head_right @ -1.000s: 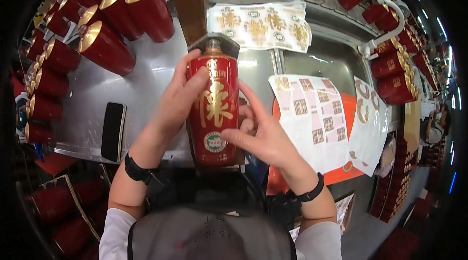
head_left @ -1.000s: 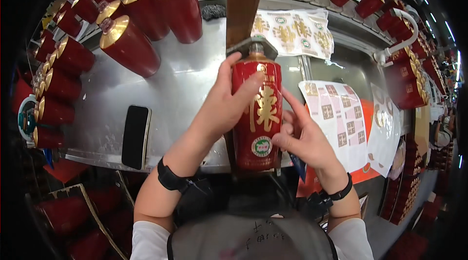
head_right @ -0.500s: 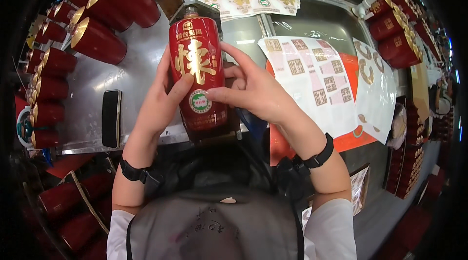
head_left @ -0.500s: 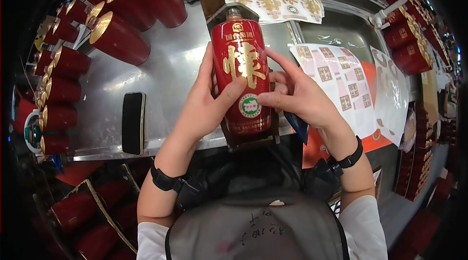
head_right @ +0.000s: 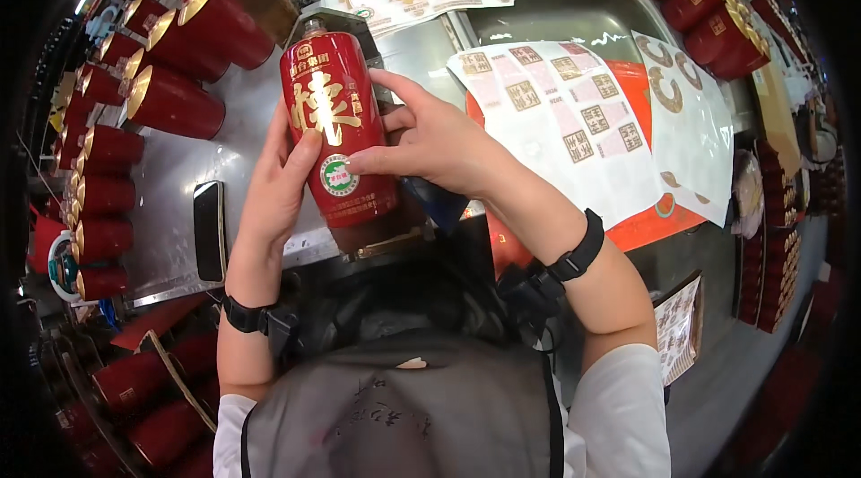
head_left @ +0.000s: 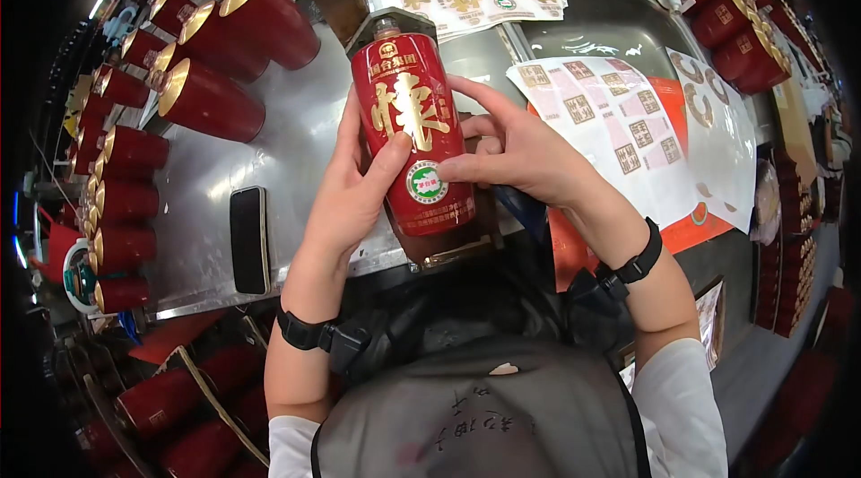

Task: Applying gold-colored decorative labels and seals to the tops of red liquor bottles and wiping them clean.

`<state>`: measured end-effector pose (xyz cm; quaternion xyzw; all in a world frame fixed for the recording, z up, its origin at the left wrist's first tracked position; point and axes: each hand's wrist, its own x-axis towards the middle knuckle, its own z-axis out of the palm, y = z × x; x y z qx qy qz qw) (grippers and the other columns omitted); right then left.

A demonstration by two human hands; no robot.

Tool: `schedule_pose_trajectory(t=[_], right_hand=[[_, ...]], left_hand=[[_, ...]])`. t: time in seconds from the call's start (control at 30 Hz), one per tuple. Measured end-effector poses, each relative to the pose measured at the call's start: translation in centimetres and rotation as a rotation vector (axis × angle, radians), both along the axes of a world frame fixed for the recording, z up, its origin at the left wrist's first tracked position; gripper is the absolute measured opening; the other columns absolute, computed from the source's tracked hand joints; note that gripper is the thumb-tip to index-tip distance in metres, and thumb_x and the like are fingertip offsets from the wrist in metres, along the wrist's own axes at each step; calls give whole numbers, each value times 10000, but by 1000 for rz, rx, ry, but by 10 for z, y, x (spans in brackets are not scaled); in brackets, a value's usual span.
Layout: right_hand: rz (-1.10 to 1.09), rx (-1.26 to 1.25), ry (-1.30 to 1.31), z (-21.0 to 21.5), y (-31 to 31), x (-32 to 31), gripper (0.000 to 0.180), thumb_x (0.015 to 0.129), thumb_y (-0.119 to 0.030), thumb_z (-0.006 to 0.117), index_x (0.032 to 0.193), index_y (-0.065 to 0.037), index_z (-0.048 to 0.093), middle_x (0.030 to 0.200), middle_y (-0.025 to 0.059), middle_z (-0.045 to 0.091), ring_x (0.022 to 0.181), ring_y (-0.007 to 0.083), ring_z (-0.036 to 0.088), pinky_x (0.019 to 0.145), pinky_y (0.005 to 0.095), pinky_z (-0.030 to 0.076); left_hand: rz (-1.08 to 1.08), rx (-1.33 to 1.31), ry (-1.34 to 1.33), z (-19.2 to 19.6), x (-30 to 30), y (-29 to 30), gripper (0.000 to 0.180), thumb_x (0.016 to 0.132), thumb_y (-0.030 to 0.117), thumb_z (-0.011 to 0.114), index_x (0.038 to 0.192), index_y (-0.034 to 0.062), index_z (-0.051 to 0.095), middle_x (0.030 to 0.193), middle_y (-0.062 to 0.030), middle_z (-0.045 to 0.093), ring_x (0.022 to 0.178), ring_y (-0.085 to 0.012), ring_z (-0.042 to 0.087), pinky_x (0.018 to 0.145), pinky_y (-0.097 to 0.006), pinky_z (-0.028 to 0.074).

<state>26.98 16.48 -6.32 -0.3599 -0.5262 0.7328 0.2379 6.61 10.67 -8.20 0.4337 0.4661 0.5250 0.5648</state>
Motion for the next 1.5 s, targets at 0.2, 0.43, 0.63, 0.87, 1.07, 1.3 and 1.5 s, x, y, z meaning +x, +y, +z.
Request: schedule_pose_trajectory(t=[0.2, 0.43, 0.63, 0.87, 1.07, 1.3, 1.5], right_hand=[[1, -22, 26, -3, 3, 2, 953, 761, -73, 824, 1540, -54, 276, 1104, 92, 635, 697, 15, 507, 704, 194, 433], [-71, 36, -18, 1, 45, 22, 588, 934, -193, 659, 1449, -30, 428, 1069, 92, 678, 769, 63, 596, 711, 219, 485], [-181, 321, -75, 40, 79, 17, 378, 902, -184, 685, 1248, -51, 614, 1042, 60, 672, 866, 118, 634, 795, 262, 511], [82, 988, -557, 77, 95, -42, 266, 767, -222, 754, 968, -51, 721, 841, 130, 711, 754, 252, 696, 713, 356, 546], [92, 1094, -464, 64, 81, -47, 226, 784, -219, 757, 939, -61, 713, 835, 132, 705, 750, 288, 690, 707, 356, 547], [-226, 795, -335, 20, 80, 4, 246, 785, -205, 778, 947, -38, 699, 762, 101, 691, 703, 159, 663, 675, 312, 532], [-239, 615, -369, 21, 61, 11, 217, 808, -151, 795, 954, -41, 680, 770, -27, 607, 687, 40, 533, 603, 218, 445]], left_hand=[[-1, -26, -15, -2, 2, 3, 760, 971, 138, 613, 1561, 36, 145, 1472, -141, 419, 1327, -217, 440, 1097, -368, 378], [-4, 51, 111, 7, 1, -1, 926, 891, 77, 658, 1566, 37, 26, 1456, -152, 417, 1297, -219, 467, 1071, -375, 409], [-56, 68, 198, -2, 5, -6, 1204, 779, 146, 799, 1534, 5, -129, 1470, -201, 382, 1299, -262, 474, 1067, -399, 421], [-44, 74, 239, 1, 11, -5, 1246, 748, 184, 830, 1537, 18, -120, 1457, -208, 404, 1299, -292, 485, 1068, -403, 421], [-43, 75, 304, -7, 5, -5, 1252, 737, 190, 836, 1538, 16, -110, 1456, -207, 405, 1294, -288, 490, 1065, -401, 424], [-43, 44, 170, -4, 8, -4, 1272, 727, 193, 842, 1539, 21, -123, 1447, -201, 419, 1281, -277, 503, 1064, -396, 424], [-42, 22, 110, -6, 8, -5, 1256, 746, 161, 828, 1541, 38, -137, 1442, -184, 424, 1269, -255, 509, 1060, -400, 429]])
